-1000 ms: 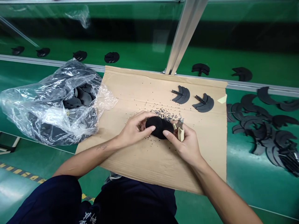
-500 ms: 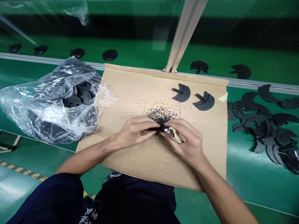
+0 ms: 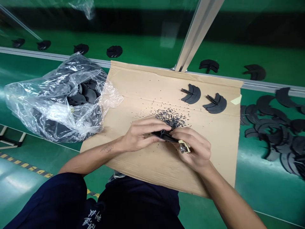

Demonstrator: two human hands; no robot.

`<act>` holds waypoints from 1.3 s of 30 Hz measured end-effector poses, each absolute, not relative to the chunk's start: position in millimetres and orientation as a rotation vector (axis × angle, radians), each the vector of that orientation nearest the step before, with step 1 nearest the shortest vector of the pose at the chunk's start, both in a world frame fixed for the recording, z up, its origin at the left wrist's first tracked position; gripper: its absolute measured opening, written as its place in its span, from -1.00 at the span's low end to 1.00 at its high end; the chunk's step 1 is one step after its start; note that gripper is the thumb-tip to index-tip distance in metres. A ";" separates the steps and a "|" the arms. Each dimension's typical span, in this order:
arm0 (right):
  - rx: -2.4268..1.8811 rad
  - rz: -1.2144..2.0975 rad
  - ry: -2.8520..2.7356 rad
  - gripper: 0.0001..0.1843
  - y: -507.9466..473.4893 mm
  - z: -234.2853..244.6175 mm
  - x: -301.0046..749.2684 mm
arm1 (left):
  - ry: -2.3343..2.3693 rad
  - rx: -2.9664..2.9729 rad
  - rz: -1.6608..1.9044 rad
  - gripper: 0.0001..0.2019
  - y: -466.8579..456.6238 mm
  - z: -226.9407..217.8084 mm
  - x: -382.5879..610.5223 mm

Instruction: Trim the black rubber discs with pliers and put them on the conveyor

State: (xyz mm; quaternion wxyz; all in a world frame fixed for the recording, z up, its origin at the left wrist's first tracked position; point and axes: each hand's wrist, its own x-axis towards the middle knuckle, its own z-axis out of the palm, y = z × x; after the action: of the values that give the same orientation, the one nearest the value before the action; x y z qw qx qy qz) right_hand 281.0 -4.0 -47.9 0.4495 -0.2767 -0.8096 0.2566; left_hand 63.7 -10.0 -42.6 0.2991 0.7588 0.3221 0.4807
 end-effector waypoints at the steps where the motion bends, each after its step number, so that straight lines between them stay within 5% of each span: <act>1: -0.698 0.641 -2.004 -0.78 -4.3 -47.4 280.7 | 0.851 2.030 1.288 -0.73 -10.7 -42.4 63.4; 22: -0.741 0.848 -1.982 -0.82 -4.3 -39.7 278.3 | 0.894 2.172 1.274 -0.82 -13.7 -38.7 59.5; 32: -0.873 0.925 -1.826 -0.91 -3.9 -37.1 274.8 | 0.924 2.060 1.217 -0.70 -13.9 -40.3 64.2; 39: -0.925 0.585 -2.125 -0.80 8.5 -39.9 286.5 | 0.980 2.049 1.232 -0.76 -10.3 -42.1 58.1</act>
State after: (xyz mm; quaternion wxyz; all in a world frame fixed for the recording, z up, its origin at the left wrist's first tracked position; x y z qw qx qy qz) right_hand 286.5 8.5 -39.9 0.3672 -0.3599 -0.8270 0.2275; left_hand 58.1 -10.3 -42.1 0.2751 0.7625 0.3644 0.4584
